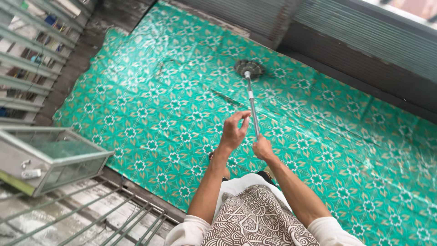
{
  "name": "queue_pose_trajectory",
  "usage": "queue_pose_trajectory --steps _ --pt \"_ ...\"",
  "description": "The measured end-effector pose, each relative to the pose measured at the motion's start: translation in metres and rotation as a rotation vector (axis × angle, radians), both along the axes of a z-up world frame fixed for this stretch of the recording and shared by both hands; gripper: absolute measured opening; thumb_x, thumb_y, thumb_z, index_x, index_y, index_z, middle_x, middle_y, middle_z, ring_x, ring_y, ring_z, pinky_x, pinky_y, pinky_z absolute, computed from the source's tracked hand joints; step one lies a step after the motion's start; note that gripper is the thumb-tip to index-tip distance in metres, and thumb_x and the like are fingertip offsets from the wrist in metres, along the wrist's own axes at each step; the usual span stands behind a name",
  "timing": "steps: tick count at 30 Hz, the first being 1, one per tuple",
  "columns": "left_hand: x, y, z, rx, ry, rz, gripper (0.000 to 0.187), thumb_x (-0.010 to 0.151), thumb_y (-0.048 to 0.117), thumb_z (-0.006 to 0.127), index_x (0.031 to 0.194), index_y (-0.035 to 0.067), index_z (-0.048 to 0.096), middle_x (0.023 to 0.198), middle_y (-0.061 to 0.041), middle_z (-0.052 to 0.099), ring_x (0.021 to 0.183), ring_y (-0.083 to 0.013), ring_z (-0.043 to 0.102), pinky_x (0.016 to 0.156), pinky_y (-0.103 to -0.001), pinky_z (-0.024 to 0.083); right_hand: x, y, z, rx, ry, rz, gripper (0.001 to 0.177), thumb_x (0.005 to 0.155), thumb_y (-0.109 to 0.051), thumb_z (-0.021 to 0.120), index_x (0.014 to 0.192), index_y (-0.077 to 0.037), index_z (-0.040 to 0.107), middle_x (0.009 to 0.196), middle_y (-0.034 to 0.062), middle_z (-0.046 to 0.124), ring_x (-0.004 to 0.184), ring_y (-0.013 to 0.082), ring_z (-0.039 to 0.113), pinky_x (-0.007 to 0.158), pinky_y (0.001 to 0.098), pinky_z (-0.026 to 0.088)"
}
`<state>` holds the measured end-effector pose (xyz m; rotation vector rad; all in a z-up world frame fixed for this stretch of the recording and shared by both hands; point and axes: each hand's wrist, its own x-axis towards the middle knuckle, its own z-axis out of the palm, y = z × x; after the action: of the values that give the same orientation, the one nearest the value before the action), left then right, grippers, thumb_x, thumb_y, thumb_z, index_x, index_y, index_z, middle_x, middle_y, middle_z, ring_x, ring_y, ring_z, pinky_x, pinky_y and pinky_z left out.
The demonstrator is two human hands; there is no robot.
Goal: The person mops a green patterned tiled floor using a spin mop. They move the mop back and forth across the surface, covering the area systematically.
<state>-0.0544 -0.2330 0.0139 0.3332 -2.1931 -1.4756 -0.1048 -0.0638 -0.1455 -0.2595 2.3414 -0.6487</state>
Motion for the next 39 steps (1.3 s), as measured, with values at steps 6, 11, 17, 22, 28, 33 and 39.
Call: queue_pose_trajectory --steps 6,11,17,22,28,33,39 --pt "0.039 -0.073 -0.005 0.027 0.006 0.159 0.021 0.098 0.006 0.062 0.117 0.003 0.07 0.108 -0.013 0.075 0.101 -0.027 0.074 0.089 -0.037 0.058 0.019 -0.072 -0.013 -0.068 0.063 0.33 0.054 0.087 -0.012 0.057 0.141 -0.007 0.057 0.1 0.0318 0.072 0.092 0.0463 0.071 0.085 0.0552 0.056" --pt "0.065 -0.098 -0.005 0.04 0.017 0.278 0.021 0.099 0.008 0.062 0.118 0.003 0.07 0.108 -0.013 0.076 0.101 -0.0266 0.074 0.089 -0.037 0.057 0.026 -0.105 0.008 0.101 0.064 0.564 0.062 0.084 -0.005 0.054 0.144 -0.019 0.056 0.105 0.0288 0.072 0.096 0.044 0.071 0.084 0.0543 0.056" --pt "0.081 -0.107 -0.006 0.06 0.009 0.342 0.022 0.099 0.009 0.062 0.119 0.003 0.069 0.108 -0.013 0.077 0.101 -0.0256 0.075 0.089 -0.037 0.058 0.026 -0.119 0.041 0.157 0.115 0.735 0.067 0.087 -0.003 0.051 0.149 -0.028 0.053 0.103 0.0244 0.072 0.092 0.0407 0.072 0.079 0.053 0.057" --pt "0.065 -0.101 -0.012 0.064 0.025 0.329 0.021 0.099 0.009 0.062 0.118 0.003 0.07 0.107 -0.013 0.077 0.099 -0.0256 0.075 0.088 -0.037 0.058 0.022 -0.105 0.039 0.15 0.121 0.669 0.068 0.085 -0.004 0.053 0.149 -0.028 0.051 0.102 0.0228 0.073 0.093 0.0403 0.072 0.079 0.0528 0.057" --pt "0.04 -0.074 -0.007 0.053 0.032 0.161 0.023 0.097 0.007 0.061 0.118 0.003 0.07 0.108 -0.013 0.076 0.098 -0.0258 0.075 0.087 -0.036 0.058 0.009 -0.055 0.014 0.227 0.125 0.5 0.062 0.087 -0.007 0.055 0.146 -0.025 0.054 0.106 0.0226 0.073 0.098 0.0424 0.071 0.083 0.0549 0.056" --pt "0.024 -0.041 -0.005 0.059 0.028 0.086 0.021 0.099 0.008 0.062 0.118 0.003 0.07 0.107 -0.013 0.077 0.097 -0.0264 0.075 0.085 -0.037 0.057 -0.006 0.002 0.002 0.237 0.054 0.251 0.064 0.087 -0.007 0.053 0.149 -0.022 0.049 0.111 0.0273 0.071 0.103 0.0447 0.07 0.09 0.0549 0.055" --pt "-0.002 0.003 -0.001 0.07 0.035 -0.077 0.019 0.099 0.008 0.062 0.116 0.003 0.07 0.107 -0.013 0.075 0.096 -0.0257 0.075 0.085 -0.036 0.058 -0.014 0.072 -0.019 0.233 0.038 -0.019 0.062 0.082 -0.013 0.064 0.143 -0.017 0.054 0.116 0.026 0.07 0.112 0.0457 0.066 0.097 0.0554 0.052"
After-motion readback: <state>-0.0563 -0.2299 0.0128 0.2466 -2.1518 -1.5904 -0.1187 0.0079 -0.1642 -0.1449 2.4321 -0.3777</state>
